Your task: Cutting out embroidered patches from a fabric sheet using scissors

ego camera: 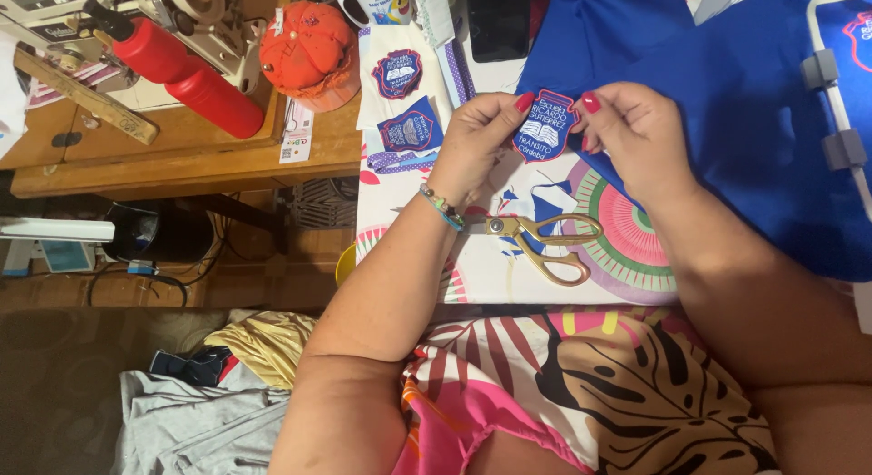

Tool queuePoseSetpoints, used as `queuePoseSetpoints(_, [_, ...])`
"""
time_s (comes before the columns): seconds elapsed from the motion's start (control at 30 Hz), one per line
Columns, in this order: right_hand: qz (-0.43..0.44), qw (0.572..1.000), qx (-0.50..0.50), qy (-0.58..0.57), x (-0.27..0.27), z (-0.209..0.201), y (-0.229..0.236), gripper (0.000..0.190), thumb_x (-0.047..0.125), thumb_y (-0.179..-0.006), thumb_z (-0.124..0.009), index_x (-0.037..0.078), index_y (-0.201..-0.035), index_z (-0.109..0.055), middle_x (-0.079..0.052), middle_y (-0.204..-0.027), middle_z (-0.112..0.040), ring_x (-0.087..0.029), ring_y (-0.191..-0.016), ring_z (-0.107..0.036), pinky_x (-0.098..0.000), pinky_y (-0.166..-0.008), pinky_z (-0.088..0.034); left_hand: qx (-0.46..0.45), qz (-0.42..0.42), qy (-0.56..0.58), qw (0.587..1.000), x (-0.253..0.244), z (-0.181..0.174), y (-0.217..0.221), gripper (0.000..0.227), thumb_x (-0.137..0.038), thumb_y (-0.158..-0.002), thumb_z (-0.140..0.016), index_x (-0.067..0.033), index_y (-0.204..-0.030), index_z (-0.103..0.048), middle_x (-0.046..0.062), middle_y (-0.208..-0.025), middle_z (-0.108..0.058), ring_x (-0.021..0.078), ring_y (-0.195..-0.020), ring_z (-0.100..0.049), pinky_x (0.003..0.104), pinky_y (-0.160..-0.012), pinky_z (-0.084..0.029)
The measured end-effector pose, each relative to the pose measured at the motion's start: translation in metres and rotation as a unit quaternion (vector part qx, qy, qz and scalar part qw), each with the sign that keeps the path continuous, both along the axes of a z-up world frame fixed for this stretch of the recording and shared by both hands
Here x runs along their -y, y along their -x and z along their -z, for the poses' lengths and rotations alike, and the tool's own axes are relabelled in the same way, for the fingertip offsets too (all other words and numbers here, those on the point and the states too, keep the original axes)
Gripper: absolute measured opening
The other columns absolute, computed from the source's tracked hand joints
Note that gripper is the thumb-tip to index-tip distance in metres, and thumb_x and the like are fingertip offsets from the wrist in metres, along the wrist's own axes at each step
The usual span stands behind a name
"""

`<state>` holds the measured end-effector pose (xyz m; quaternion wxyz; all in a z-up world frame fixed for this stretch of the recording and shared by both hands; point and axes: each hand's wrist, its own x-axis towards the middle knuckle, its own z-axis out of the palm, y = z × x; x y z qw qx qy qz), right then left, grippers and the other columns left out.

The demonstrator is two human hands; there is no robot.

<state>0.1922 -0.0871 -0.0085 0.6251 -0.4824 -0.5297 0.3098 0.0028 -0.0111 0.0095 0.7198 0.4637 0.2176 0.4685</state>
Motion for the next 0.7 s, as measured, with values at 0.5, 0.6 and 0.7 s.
queuePoseSetpoints(0.5, [0.026,0.999,-0.015,0.030,0.009,-0.023,0.010,0.016,0.013,-0.114,-0.061,0.002,-0.102,-0.064,-0.006,-0.078,-0.064,-0.008,-0.067,-0.056,-0.0211,-0.070,-0.049,-0.009,0.166,-0.008,0.986,-0.002,0.010,0.009,0.012,-0.001,-0.086,-0.079,0.0026,-0.096,-0.074,0.010,-0.086,-0.076,0.0129,-0.079,-0.070,0.035,-0.087,-0.065])
queuePoseSetpoints(0.6, [0.037,0.999,0.000,0.039,0.011,-0.026,0.010,0.018,0.015,-0.115,-0.060,0.003,-0.103,-0.064,-0.006,-0.082,-0.065,-0.007,-0.067,-0.055,-0.0211,-0.068,-0.050,-0.032,0.173,-0.052,0.983,-0.001,-0.002,0.012,0.011,0.001,-0.084,-0.077,-0.0030,-0.078,-0.068,0.003,-0.070,-0.065,0.0103,-0.070,-0.062,0.033,-0.082,-0.064])
queuePoseSetpoints(0.7, [0.052,0.998,0.011,0.037,0.011,-0.027,0.010,0.018,0.017,-0.116,-0.061,0.003,-0.104,-0.064,-0.005,-0.076,-0.062,-0.008,-0.067,-0.057,-0.0230,-0.070,-0.052,-0.035,0.171,-0.066,0.982,-0.002,0.007,0.010,0.011,0.004,-0.085,-0.078,-0.0047,-0.089,-0.073,0.002,-0.081,-0.074,0.0069,-0.074,-0.064,0.026,-0.071,-0.057])
